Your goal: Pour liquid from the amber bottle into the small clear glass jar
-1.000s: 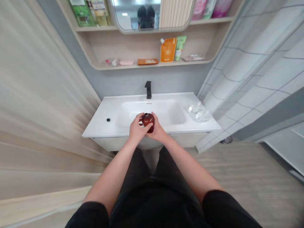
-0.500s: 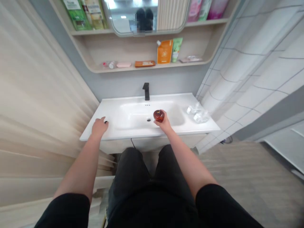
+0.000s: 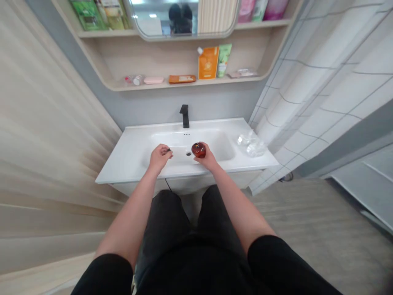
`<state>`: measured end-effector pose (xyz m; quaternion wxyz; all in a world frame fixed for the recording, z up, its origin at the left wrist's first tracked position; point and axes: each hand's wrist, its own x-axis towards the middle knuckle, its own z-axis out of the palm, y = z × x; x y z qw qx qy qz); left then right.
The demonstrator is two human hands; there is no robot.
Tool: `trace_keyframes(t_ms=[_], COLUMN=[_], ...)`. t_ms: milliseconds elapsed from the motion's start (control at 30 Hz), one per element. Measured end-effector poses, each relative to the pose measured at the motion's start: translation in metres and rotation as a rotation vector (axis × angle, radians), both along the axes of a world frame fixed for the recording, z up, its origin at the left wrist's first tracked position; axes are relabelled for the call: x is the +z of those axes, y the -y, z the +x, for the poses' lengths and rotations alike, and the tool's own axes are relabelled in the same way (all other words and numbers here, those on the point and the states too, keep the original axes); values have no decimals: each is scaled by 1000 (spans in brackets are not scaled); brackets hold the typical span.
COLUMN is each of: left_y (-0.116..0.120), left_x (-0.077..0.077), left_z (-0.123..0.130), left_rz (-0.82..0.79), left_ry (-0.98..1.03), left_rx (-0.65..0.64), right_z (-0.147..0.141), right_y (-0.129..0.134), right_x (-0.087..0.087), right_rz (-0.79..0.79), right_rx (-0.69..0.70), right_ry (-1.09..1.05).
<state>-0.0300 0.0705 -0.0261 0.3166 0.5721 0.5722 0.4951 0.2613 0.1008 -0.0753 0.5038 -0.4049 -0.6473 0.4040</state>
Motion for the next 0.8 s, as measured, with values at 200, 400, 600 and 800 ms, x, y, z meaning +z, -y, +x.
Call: trace_keyframes(t_ms=[200,400,600,800], left_y=[-11,-8,0,-9], left_x=[8,-11,-25,-39], left_z=[89,99,90,74], left_rz=[179,191,217,79], left_ry=[226,217,180,182], left_rx=[-166,-168,-121,-88], right_z=[-2,-4,-5,-12], right_y=[2,1,6,22], right_x=[2,-1,-3,3], right_rz=[43,98,229,267], right_rx=[-25,-34,-112,-227], right_ry=[68,163,408,673])
